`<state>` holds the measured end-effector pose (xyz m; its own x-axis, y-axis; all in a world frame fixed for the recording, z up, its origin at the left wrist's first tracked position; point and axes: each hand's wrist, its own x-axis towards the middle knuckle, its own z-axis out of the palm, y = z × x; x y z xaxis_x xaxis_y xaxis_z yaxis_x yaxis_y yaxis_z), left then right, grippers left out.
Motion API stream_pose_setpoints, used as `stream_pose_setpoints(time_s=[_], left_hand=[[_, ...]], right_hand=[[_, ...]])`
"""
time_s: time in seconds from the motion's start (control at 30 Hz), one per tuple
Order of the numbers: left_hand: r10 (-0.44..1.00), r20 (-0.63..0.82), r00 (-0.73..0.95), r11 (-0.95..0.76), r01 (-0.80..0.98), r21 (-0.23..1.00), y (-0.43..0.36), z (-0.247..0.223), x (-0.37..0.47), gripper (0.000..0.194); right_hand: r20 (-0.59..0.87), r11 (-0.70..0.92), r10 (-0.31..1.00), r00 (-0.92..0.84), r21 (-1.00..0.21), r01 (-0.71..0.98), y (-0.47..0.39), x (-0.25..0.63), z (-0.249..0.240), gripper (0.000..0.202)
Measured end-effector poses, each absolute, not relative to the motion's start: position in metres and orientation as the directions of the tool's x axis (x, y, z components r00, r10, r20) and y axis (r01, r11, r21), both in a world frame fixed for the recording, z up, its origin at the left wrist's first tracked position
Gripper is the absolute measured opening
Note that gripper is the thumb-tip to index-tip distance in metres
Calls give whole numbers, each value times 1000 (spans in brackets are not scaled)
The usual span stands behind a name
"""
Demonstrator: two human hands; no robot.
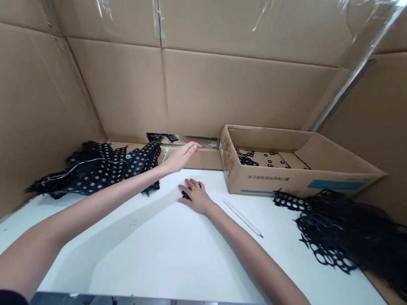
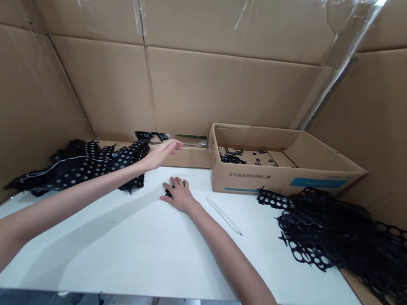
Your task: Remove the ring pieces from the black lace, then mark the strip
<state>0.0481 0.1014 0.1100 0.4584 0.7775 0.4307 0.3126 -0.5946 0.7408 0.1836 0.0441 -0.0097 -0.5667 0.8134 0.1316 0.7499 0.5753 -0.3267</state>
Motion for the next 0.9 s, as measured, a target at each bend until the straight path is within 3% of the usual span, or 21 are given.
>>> stream_pose_setpoints(time_s=[0.13,0.23,0.5,0.63,0.77,0.9], left_hand=[[786,422,453,-571,268,776,102,110,33,43],[785,418,458,-555,220,802,101,106,32,45],[812,345,471,-491,232,840,97,86,37,45],[806,339,485,-538,362,762,93,87,30,45],[815,304,492,-561,541,627,95,77,15,45],[822,153,549,-529,635,563,94,45,7,39]], right_hand=[[283,676,736,-615,-338,654,50,183,-12,29],[299,671,741,-601,-304,677,48,182,-12,22],[191,409,905,-379,-151,900,36,175,-5,48],[208,297,942,-261,-160,941,34,173,0,50],[436,259,896,-85,-357,897,41,184,43,59],[755,367,645,118,-441,819,61,223,125,66]])
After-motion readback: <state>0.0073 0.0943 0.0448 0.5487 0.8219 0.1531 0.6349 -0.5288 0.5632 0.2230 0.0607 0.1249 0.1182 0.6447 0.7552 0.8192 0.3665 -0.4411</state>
